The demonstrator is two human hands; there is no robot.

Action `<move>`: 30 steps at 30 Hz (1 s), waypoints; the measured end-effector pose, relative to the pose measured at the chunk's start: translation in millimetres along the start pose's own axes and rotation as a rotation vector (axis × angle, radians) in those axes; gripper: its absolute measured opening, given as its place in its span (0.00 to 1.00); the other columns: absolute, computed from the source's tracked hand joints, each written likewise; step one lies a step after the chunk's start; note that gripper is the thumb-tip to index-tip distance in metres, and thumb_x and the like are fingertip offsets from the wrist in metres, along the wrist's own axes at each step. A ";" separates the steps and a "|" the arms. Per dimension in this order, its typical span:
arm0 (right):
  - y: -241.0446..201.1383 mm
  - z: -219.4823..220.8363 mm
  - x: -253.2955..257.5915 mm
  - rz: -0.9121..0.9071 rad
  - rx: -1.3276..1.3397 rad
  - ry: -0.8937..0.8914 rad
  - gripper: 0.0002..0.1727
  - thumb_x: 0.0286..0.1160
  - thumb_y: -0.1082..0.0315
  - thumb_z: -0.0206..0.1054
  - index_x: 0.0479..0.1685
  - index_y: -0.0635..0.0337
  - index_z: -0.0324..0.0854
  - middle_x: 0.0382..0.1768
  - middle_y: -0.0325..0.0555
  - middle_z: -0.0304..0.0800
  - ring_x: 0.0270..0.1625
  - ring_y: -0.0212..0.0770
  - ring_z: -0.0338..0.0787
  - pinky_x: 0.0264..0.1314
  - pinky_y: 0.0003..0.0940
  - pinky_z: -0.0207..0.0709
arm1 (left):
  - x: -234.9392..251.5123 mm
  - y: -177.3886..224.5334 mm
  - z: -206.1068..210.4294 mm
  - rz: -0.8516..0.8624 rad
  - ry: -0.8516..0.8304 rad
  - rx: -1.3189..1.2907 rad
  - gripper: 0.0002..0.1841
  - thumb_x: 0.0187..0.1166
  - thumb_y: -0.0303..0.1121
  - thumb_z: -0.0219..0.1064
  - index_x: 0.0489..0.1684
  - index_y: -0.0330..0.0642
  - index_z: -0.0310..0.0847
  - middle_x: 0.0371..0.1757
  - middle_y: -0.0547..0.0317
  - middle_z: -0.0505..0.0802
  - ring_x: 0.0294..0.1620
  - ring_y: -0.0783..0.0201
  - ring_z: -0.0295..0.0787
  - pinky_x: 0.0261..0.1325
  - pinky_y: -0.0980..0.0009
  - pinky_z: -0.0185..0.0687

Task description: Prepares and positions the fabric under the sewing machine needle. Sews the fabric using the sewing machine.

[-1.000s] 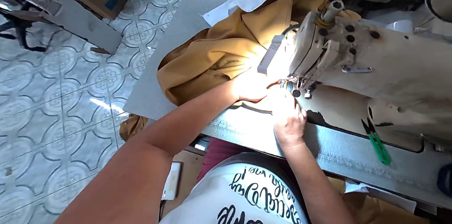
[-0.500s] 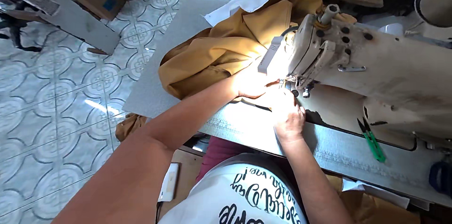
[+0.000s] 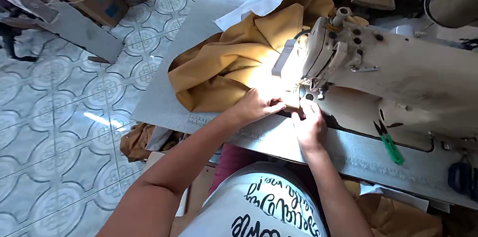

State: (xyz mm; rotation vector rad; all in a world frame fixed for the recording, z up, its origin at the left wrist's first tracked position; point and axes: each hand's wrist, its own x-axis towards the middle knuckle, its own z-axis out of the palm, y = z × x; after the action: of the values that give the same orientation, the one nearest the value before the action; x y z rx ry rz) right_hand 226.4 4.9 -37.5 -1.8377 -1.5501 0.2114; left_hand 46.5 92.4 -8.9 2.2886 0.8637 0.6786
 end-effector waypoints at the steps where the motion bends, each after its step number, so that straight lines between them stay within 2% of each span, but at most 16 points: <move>1: -1.9 -0.1 4.9 0.015 0.003 -0.022 0.16 0.65 0.70 0.78 0.53 0.64 0.92 0.59 0.57 0.92 0.59 0.55 0.93 0.60 0.54 0.85 | 1.0 0.8 -0.1 -0.005 0.000 -0.025 0.10 0.80 0.40 0.70 0.32 0.46 0.91 0.29 0.67 0.90 0.30 0.74 0.84 0.37 0.71 0.81; 4: -0.2 2.2 11.1 -0.043 0.058 -0.039 0.10 0.66 0.73 0.75 0.45 0.66 0.93 0.54 0.58 0.94 0.57 0.56 0.93 0.59 0.55 0.85 | 2.4 2.0 -2.5 0.022 -0.027 0.043 0.09 0.77 0.42 0.73 0.35 0.49 0.93 0.32 0.67 0.93 0.35 0.73 0.88 0.42 0.68 0.84; 5: 0.7 1.0 8.2 -0.054 0.152 -0.051 0.09 0.66 0.72 0.73 0.42 0.67 0.92 0.49 0.55 0.95 0.52 0.50 0.94 0.55 0.50 0.86 | 2.2 0.3 -3.2 0.100 -0.027 0.145 0.09 0.74 0.42 0.76 0.39 0.47 0.93 0.36 0.62 0.94 0.40 0.66 0.90 0.47 0.61 0.85; 6: -0.1 -2.4 2.1 -0.025 0.313 -0.083 0.07 0.68 0.72 0.71 0.39 0.67 0.91 0.40 0.49 0.94 0.43 0.39 0.93 0.48 0.38 0.86 | 1.7 -1.6 -5.0 0.191 -0.033 0.259 0.12 0.71 0.41 0.77 0.46 0.46 0.94 0.45 0.56 0.96 0.51 0.57 0.92 0.58 0.52 0.85; 7: -4.3 -10.5 -5.6 0.080 0.537 -0.173 0.04 0.71 0.73 0.69 0.36 0.65 0.88 0.31 0.39 0.90 0.33 0.27 0.88 0.38 0.24 0.83 | 1.8 -3.1 -6.8 0.269 -0.033 0.331 0.13 0.70 0.37 0.77 0.49 0.45 0.93 0.52 0.52 0.95 0.60 0.50 0.90 0.68 0.45 0.79; 8: -8.6 -20.5 -12.8 0.245 0.772 -0.308 0.05 0.76 0.75 0.63 0.34 0.62 0.84 0.22 0.33 0.86 0.23 0.22 0.82 0.26 0.17 0.76 | 2.5 -5.1 -7.9 0.328 -0.028 0.363 0.12 0.70 0.29 0.74 0.50 0.46 0.93 0.56 0.51 0.95 0.65 0.48 0.88 0.72 0.42 0.73; 10: -7.8 -36.2 -21.9 0.492 0.920 -0.502 0.08 0.81 0.75 0.57 0.33 0.60 0.78 0.16 0.33 0.80 0.15 0.24 0.78 0.18 0.18 0.73 | 2.1 -4.6 -8.0 0.373 -0.041 0.374 0.12 0.77 0.24 0.66 0.45 0.52 0.95 0.56 0.59 0.95 0.68 0.52 0.85 0.75 0.44 0.69; 12: -6.0 -46.5 -19.0 0.493 0.667 -0.483 0.07 0.83 0.72 0.60 0.38 0.64 0.81 0.19 0.36 0.83 0.17 0.26 0.82 0.21 0.20 0.79 | 0.2 -2.0 -4.0 0.401 -0.056 0.416 0.12 0.80 0.25 0.63 0.42 0.52 0.95 0.54 0.62 0.95 0.70 0.53 0.84 0.76 0.44 0.68; 14: -8.7 -48.5 -13.1 0.320 0.316 -0.292 0.11 0.84 0.69 0.61 0.47 0.66 0.86 0.32 0.43 0.90 0.28 0.29 0.88 0.34 0.25 0.85 | -2.4 1.0 -1.9 0.416 -0.042 0.450 0.13 0.80 0.25 0.63 0.41 0.51 0.95 0.53 0.60 0.95 0.72 0.52 0.83 0.76 0.42 0.67; 15: -11.5 -46.0 -9.0 0.240 0.216 -0.195 0.11 0.83 0.70 0.62 0.52 0.68 0.86 0.40 0.50 0.90 0.34 0.35 0.88 0.41 0.32 0.84 | -3.0 3.0 -1.7 0.414 -0.037 0.459 0.13 0.80 0.24 0.63 0.40 0.51 0.95 0.53 0.60 0.96 0.72 0.51 0.83 0.76 0.41 0.67; 17: -20.3 -36.1 -0.6 0.127 0.139 -0.079 0.11 0.77 0.70 0.68 0.52 0.68 0.83 0.45 0.55 0.88 0.39 0.41 0.88 0.44 0.36 0.85 | -2.4 7.8 -1.5 0.411 -0.028 0.489 0.12 0.78 0.23 0.63 0.39 0.50 0.94 0.50 0.60 0.96 0.71 0.50 0.84 0.74 0.40 0.69; 19: -31.5 -24.2 2.6 0.113 0.084 -0.069 0.12 0.75 0.66 0.73 0.48 0.66 0.83 0.43 0.55 0.87 0.38 0.46 0.89 0.43 0.42 0.86 | -3.6 9.3 -0.2 0.388 -0.034 0.516 0.12 0.79 0.23 0.64 0.39 0.49 0.94 0.48 0.59 0.96 0.70 0.49 0.84 0.76 0.37 0.66; 22: -35.6 -16.4 4.4 0.216 -0.008 -0.169 0.14 0.77 0.61 0.71 0.47 0.65 0.83 0.40 0.54 0.90 0.38 0.49 0.92 0.44 0.48 0.86 | -5.6 9.4 1.6 0.341 -0.029 0.494 0.11 0.79 0.23 0.64 0.38 0.49 0.93 0.45 0.59 0.95 0.71 0.50 0.84 0.84 0.32 0.53; 24: -31.3 -15.9 1.8 0.218 -0.018 -0.197 0.11 0.75 0.66 0.72 0.46 0.66 0.84 0.37 0.53 0.90 0.37 0.48 0.92 0.44 0.48 0.86 | -6.4 12.4 2.1 0.332 -0.019 0.502 0.10 0.80 0.23 0.64 0.38 0.48 0.93 0.44 0.59 0.95 0.71 0.50 0.85 0.85 0.30 0.50; 27: -24.8 -18.6 -1.1 0.184 0.007 -0.163 0.09 0.71 0.71 0.72 0.46 0.67 0.86 0.33 0.53 0.90 0.33 0.47 0.91 0.40 0.48 0.86 | -5.3 17.6 2.5 0.318 -0.060 0.550 0.13 0.79 0.23 0.65 0.46 0.54 0.94 0.50 0.57 0.94 0.73 0.47 0.82 0.82 0.26 0.48; 30: -22.1 -23.5 -1.3 0.152 0.048 -0.115 0.08 0.69 0.72 0.72 0.45 0.64 0.86 0.29 0.47 0.89 0.29 0.42 0.89 0.36 0.42 0.85 | -2.0 24.4 1.2 0.264 -0.152 0.583 0.16 0.78 0.24 0.67 0.48 0.62 0.95 0.54 0.57 0.92 0.76 0.45 0.78 0.81 0.18 0.33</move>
State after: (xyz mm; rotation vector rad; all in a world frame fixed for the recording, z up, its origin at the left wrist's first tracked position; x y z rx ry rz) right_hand 221.3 -5.3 -7.3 -1.9362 -1.4685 0.4277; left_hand 55.8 75.6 6.3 2.9705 0.7621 0.3796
